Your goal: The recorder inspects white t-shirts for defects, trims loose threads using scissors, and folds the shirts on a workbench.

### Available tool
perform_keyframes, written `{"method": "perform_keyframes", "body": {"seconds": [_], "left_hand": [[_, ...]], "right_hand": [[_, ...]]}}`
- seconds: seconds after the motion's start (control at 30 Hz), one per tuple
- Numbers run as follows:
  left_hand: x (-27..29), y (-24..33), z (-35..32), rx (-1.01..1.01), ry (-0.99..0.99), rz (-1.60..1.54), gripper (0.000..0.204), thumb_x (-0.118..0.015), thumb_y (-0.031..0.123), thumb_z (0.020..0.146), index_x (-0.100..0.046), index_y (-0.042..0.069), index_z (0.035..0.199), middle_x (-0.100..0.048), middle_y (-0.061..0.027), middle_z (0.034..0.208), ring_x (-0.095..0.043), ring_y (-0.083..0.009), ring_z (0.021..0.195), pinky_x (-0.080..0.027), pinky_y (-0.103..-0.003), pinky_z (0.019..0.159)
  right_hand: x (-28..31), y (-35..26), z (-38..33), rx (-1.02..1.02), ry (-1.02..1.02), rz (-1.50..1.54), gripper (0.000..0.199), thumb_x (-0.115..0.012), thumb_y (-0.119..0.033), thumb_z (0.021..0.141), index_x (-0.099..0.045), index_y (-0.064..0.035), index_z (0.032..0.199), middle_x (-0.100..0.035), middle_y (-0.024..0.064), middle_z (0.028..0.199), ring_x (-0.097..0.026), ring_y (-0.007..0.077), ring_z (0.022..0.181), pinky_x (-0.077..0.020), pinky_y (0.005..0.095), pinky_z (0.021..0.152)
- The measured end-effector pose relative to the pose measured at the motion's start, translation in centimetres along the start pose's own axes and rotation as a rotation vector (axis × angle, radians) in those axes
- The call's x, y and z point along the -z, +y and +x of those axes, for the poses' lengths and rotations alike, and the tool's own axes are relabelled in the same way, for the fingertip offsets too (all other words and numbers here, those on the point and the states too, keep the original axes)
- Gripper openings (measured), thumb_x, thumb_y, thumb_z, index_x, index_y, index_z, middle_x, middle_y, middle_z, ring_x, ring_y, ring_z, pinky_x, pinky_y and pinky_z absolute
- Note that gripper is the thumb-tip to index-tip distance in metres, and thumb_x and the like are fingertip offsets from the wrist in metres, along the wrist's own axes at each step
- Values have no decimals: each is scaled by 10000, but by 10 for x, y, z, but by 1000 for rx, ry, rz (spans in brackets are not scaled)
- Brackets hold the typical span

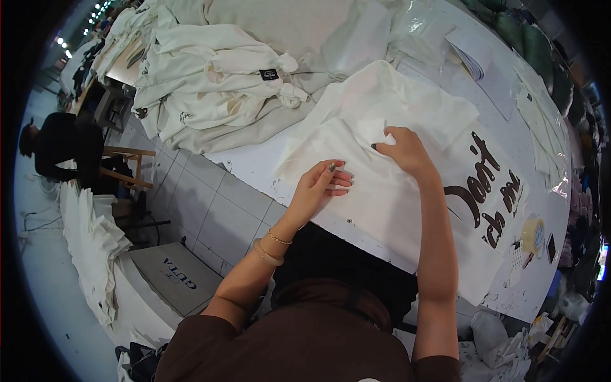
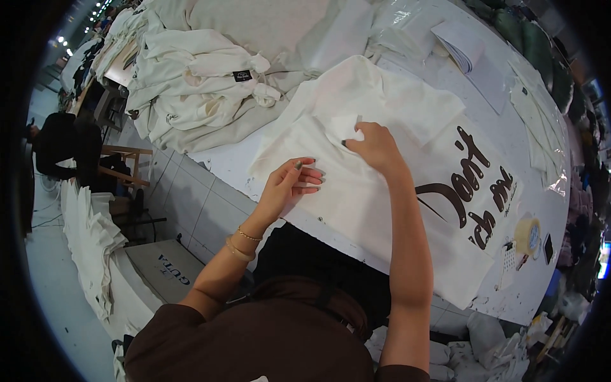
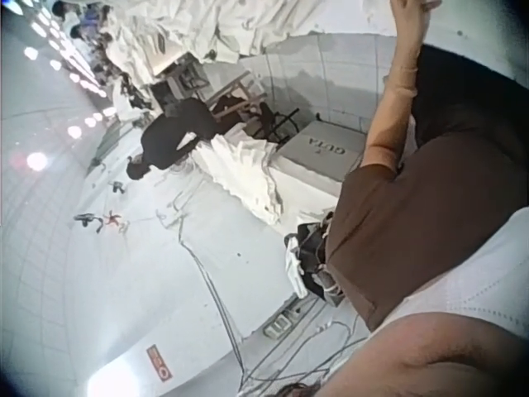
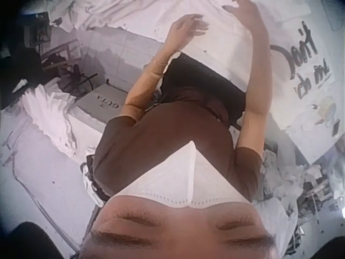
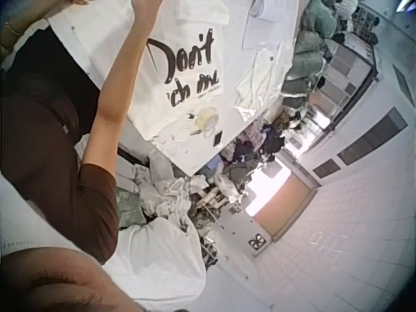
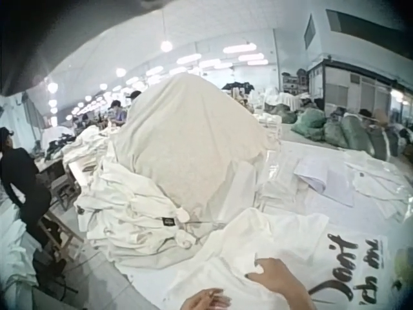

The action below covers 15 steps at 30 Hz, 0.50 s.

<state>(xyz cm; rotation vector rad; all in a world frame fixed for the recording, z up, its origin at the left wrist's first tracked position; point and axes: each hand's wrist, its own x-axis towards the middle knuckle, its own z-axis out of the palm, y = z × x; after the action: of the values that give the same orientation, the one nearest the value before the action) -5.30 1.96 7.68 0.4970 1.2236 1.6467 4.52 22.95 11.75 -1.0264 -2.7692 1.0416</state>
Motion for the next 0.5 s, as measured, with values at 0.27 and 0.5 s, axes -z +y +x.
{"method": "perform_keyframes", "body": {"seconds": [0.27,0.5], "left_hand": [[35,31,29,327,-60,-206,625,-379,527,936,-492,-9,1237,-617,-88,1093,-621,-150,905,-516,-290,759],[19,45,50,102,173,18,174,-581,61,853,-641,-62,961,-643,-13,853,-584,-75,734,-476,-224,668]], "right_hand": [[-37,-38,-112,617,195,-260,343,-559,-23,721,-597,-101,1053,-554,76,1050,-522,228,977,-372,413,841],[-50,9,-131,533,261,-395,364,-520,-16,788,-594,-97,1134,-568,53,1215,-470,192,1220,-273,466,1046]]}}
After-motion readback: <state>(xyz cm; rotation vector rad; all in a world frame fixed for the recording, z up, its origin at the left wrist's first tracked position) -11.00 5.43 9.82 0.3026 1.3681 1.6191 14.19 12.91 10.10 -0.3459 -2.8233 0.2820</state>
